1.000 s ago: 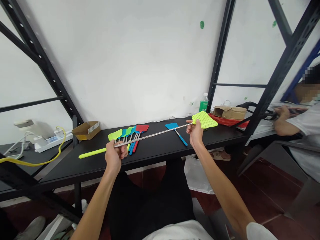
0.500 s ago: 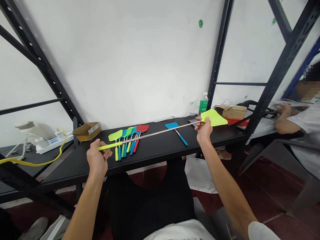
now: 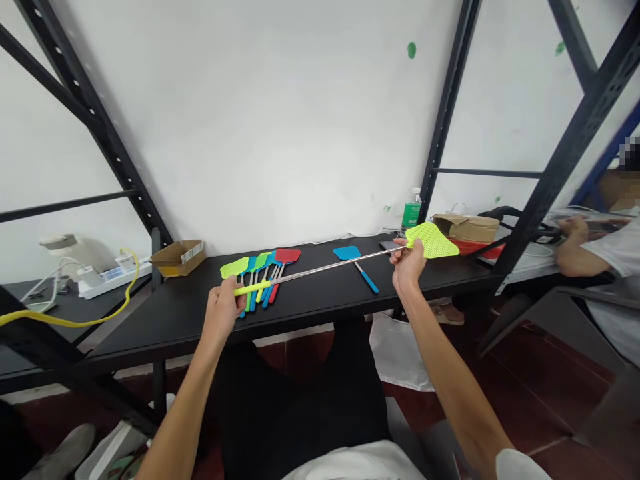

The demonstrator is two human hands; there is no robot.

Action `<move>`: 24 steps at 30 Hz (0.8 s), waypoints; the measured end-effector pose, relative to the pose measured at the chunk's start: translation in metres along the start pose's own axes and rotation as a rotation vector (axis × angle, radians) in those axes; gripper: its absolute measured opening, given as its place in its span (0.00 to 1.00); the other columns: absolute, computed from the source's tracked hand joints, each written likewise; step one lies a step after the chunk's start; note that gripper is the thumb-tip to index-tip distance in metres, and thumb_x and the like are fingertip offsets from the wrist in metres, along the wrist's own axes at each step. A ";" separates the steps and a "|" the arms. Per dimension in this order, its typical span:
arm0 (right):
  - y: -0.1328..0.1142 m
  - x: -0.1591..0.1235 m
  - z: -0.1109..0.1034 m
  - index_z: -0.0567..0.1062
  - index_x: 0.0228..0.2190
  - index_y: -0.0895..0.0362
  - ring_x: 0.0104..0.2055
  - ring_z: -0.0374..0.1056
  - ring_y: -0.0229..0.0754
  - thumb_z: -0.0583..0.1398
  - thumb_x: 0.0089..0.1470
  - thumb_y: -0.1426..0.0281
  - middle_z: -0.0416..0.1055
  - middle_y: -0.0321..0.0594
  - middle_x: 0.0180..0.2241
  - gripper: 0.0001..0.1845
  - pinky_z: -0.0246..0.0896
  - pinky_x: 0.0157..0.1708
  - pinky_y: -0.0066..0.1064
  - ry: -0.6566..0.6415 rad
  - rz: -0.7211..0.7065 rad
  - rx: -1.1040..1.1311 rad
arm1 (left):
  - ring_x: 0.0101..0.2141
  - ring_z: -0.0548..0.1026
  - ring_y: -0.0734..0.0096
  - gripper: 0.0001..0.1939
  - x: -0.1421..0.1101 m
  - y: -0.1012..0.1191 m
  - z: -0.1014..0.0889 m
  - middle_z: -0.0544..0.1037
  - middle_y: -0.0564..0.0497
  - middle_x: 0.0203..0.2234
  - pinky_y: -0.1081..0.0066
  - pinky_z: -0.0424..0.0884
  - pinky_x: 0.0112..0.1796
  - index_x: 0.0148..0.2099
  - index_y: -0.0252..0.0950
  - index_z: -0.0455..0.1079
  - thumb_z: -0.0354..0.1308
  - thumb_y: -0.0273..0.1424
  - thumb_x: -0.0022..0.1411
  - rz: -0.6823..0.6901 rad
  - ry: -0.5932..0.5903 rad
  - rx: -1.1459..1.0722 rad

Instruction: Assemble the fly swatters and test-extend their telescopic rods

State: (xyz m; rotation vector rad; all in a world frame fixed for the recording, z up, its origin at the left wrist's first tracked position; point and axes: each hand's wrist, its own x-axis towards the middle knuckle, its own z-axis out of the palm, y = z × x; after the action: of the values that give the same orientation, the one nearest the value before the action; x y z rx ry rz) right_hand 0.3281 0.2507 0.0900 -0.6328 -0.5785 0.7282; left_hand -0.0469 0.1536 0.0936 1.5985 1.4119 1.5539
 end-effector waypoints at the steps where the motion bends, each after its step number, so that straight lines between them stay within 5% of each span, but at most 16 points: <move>1: 0.000 -0.001 0.000 0.72 0.24 0.59 0.14 0.53 0.31 0.49 0.60 0.52 0.55 0.28 0.13 0.27 0.49 0.14 0.23 0.000 -0.005 -0.002 | 0.13 0.52 0.74 0.30 -0.001 0.001 0.001 0.52 0.55 0.09 0.71 0.51 0.17 0.14 0.39 0.51 0.42 0.43 0.67 -0.007 -0.014 0.020; 6: 0.007 -0.014 0.008 0.73 0.24 0.58 0.14 0.54 0.31 0.50 0.60 0.52 0.56 0.30 0.13 0.27 0.49 0.15 0.24 -0.055 -0.024 -0.035 | 0.14 0.52 0.74 0.30 -0.007 0.004 0.017 0.53 0.54 0.08 0.71 0.50 0.18 0.13 0.39 0.53 0.43 0.44 0.67 -0.066 -0.086 0.086; 11: 0.018 -0.035 0.020 0.73 0.24 0.58 0.14 0.54 0.32 0.50 0.60 0.49 0.56 0.31 0.13 0.28 0.51 0.16 0.25 -0.148 -0.004 -0.074 | 0.16 0.53 0.73 0.30 -0.019 0.009 0.044 0.53 0.54 0.10 0.71 0.52 0.19 0.14 0.39 0.51 0.46 0.44 0.66 -0.042 -0.283 0.064; 20: 0.012 -0.043 0.022 0.74 0.25 0.58 0.15 0.53 0.32 0.50 0.60 0.51 0.55 0.30 0.13 0.27 0.50 0.16 0.25 -0.169 0.030 -0.020 | 0.16 0.48 0.74 0.31 -0.024 0.021 0.040 0.47 0.55 0.12 0.69 0.48 0.21 0.14 0.39 0.46 0.41 0.45 0.69 0.036 -0.338 0.066; 24: 0.017 -0.063 0.032 0.74 0.24 0.58 0.15 0.52 0.32 0.50 0.60 0.50 0.56 0.31 0.12 0.28 0.48 0.16 0.26 -0.214 0.015 -0.069 | 0.17 0.51 0.74 0.31 -0.035 0.021 0.060 0.52 0.54 0.12 0.69 0.50 0.22 0.16 0.38 0.51 0.40 0.47 0.69 0.043 -0.403 0.099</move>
State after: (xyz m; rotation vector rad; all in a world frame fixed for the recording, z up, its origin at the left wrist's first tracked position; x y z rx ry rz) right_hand 0.2612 0.2239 0.0837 -0.6276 -0.7997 0.7979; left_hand 0.0221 0.1330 0.0842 1.8830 1.2508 1.1131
